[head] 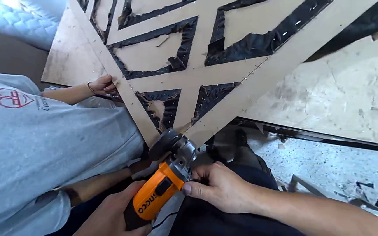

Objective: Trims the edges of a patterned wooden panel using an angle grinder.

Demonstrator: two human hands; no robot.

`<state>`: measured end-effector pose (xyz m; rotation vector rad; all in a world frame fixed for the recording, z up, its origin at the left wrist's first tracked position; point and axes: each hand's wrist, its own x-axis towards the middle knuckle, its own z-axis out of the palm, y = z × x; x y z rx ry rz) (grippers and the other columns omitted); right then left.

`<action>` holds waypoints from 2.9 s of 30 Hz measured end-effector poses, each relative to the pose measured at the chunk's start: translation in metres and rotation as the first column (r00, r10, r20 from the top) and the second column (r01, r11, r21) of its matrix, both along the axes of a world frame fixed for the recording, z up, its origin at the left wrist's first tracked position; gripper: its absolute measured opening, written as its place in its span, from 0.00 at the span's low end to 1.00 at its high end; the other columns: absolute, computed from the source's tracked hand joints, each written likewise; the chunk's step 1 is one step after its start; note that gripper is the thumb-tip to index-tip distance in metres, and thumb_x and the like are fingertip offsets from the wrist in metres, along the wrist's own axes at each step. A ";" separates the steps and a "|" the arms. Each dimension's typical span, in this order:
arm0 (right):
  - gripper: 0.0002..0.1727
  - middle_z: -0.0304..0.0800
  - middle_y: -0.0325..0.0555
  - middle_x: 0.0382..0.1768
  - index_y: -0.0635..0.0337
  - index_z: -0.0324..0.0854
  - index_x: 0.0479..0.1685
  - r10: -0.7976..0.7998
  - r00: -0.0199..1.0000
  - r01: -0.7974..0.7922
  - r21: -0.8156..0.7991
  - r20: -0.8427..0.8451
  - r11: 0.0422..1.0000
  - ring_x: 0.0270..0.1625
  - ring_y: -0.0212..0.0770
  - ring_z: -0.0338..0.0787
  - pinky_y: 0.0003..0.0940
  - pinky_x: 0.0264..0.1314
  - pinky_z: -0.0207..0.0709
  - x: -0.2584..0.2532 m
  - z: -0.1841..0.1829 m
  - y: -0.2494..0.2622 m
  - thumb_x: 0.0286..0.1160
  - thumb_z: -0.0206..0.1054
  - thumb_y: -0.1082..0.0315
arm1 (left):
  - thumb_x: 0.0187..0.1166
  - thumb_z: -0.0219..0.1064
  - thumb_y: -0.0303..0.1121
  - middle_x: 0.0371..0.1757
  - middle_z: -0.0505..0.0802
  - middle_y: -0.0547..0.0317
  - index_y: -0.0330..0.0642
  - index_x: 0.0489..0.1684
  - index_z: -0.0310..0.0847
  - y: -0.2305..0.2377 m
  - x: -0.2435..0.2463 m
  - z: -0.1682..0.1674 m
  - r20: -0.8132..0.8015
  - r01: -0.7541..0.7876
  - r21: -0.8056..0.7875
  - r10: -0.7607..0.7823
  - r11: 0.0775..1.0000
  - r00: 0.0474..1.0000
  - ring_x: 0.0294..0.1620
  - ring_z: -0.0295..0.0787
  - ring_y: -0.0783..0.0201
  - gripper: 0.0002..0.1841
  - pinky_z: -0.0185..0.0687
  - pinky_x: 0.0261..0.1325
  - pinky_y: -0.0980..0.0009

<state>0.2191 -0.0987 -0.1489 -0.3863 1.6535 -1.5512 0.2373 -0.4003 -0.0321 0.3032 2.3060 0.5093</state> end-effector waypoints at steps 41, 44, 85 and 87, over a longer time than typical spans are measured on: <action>0.37 0.84 0.42 0.24 0.56 0.86 0.36 0.127 0.992 -0.128 -0.023 -0.026 0.992 0.31 0.42 0.86 0.52 0.40 0.79 0.016 -0.005 -0.075 0.85 0.48 0.31 | 0.57 0.87 0.47 0.48 0.95 0.41 0.36 0.70 0.78 -0.077 0.002 0.007 0.098 0.070 -0.089 -0.062 0.994 0.993 0.49 0.95 0.44 0.41 0.87 0.54 0.36; 0.38 0.83 0.45 0.25 0.58 0.85 0.36 0.200 0.979 -0.200 -0.010 -0.035 0.980 0.33 0.46 0.86 0.56 0.41 0.78 0.014 -0.003 -0.081 0.85 0.47 0.30 | 0.56 0.86 0.48 0.48 0.94 0.39 0.36 0.70 0.78 -0.085 0.009 0.008 0.107 0.048 -0.120 -0.035 0.992 0.994 0.48 0.95 0.42 0.41 0.87 0.53 0.34; 0.37 0.81 0.37 0.21 0.51 0.86 0.35 -0.126 0.992 0.126 0.001 0.007 0.992 0.25 0.37 0.82 0.43 0.32 0.78 -0.030 0.008 0.042 0.81 0.49 0.27 | 0.51 0.84 0.60 0.47 0.94 0.67 0.57 0.68 0.80 0.035 -0.087 0.008 0.049 0.172 -0.099 -0.167 0.980 0.985 0.48 0.93 0.71 0.40 0.93 0.53 0.58; 0.37 0.79 0.37 0.20 0.52 0.86 0.34 -0.127 0.992 0.127 -0.014 0.003 0.992 0.24 0.37 0.82 0.43 0.31 0.76 -0.038 0.009 0.057 0.81 0.50 0.27 | 0.52 0.84 0.59 0.46 0.95 0.66 0.56 0.67 0.80 0.053 -0.095 0.012 0.067 0.166 -0.110 -0.160 0.980 0.985 0.47 0.93 0.70 0.40 0.92 0.52 0.56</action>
